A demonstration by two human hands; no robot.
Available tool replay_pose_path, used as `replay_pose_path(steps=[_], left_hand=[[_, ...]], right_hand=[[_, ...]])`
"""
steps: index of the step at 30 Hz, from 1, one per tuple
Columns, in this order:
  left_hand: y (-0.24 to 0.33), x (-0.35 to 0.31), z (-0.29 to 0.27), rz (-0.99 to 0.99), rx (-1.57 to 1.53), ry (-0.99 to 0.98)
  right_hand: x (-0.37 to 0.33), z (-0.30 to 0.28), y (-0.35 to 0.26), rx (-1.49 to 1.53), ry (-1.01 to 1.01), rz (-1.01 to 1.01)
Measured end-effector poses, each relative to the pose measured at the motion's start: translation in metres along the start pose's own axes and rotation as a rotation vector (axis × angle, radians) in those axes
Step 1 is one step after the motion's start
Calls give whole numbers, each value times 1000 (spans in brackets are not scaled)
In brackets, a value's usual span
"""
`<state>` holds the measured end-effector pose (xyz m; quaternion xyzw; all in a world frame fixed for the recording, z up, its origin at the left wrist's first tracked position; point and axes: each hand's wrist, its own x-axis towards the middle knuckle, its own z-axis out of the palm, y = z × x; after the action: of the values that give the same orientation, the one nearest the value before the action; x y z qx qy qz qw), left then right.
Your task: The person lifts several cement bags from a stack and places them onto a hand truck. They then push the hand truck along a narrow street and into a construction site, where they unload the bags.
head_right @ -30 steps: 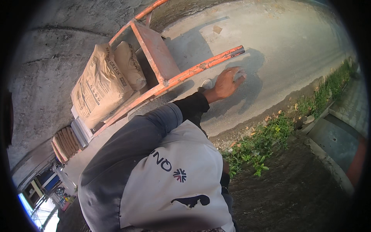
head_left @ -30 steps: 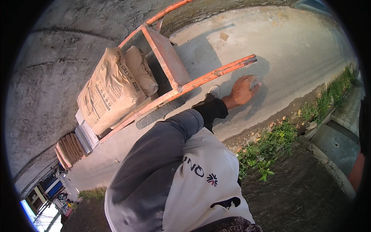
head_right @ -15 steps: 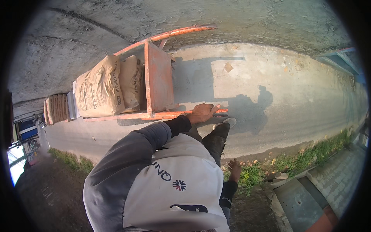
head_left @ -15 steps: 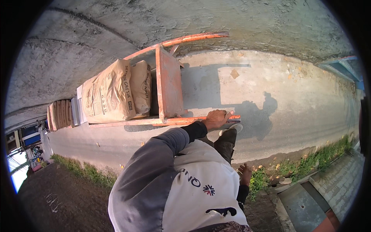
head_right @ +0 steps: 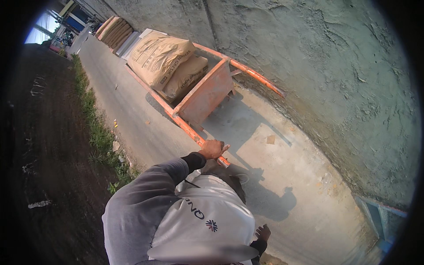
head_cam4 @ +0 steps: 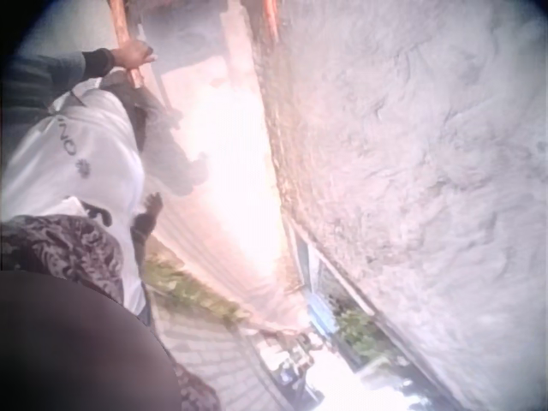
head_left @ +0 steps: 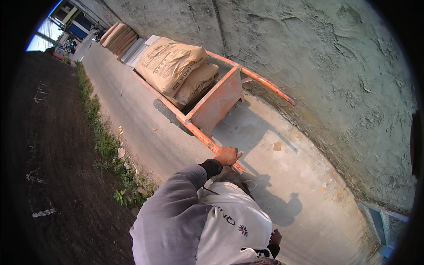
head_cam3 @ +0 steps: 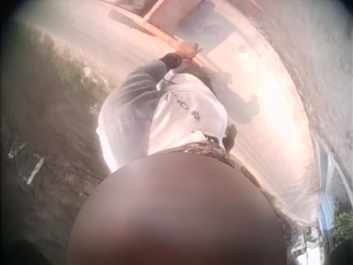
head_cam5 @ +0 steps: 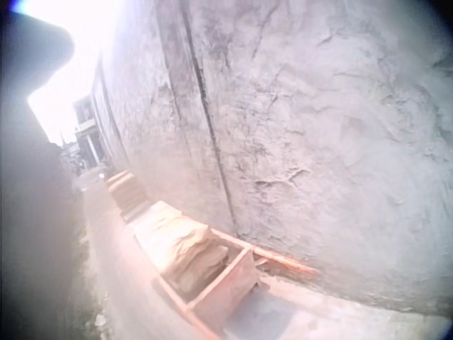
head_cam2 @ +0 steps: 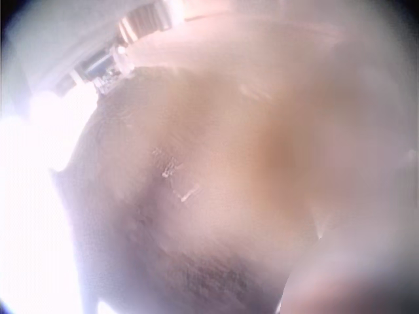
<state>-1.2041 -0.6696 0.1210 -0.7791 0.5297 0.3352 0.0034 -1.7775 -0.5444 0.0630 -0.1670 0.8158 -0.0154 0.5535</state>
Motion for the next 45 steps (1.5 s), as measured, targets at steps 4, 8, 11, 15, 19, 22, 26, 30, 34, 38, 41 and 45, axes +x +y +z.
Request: replay_pose_path(steps=[4,8,11,15,19,22,26,30,34,38,41,45], left_hand=[[-3,-2,12,-47,31,33],[5,13,22,-19,69,34],[-1,13,25,-40,93,3],[3,33,25,-48,132,-185],[-87,97,55,213,414,-379],[-78,153,53,373,576,-426],[87,191,2,62,313,203],[148,289,-45,288,394,496],[175,345,-99,255,194,373],[190,375,-138,562,447,318],[205,396,-154,837,594,112],[192,465,-132,709,323,-482]], right_hand=[[35,-64,-51,181,132,-172],[13,-73,-109,156,95,-348],[-3,-49,-118,98,32,-399],[-2,-23,-64,152,8,-343],[58,27,50,-387,123,-659],[20,60,58,-521,185,-747],[-5,134,94,193,266,-192],[-22,194,26,575,238,183],[-32,254,-53,818,237,271],[-50,308,-118,995,279,299],[-68,352,-156,1128,285,329],[-96,416,-186,1387,280,374]])
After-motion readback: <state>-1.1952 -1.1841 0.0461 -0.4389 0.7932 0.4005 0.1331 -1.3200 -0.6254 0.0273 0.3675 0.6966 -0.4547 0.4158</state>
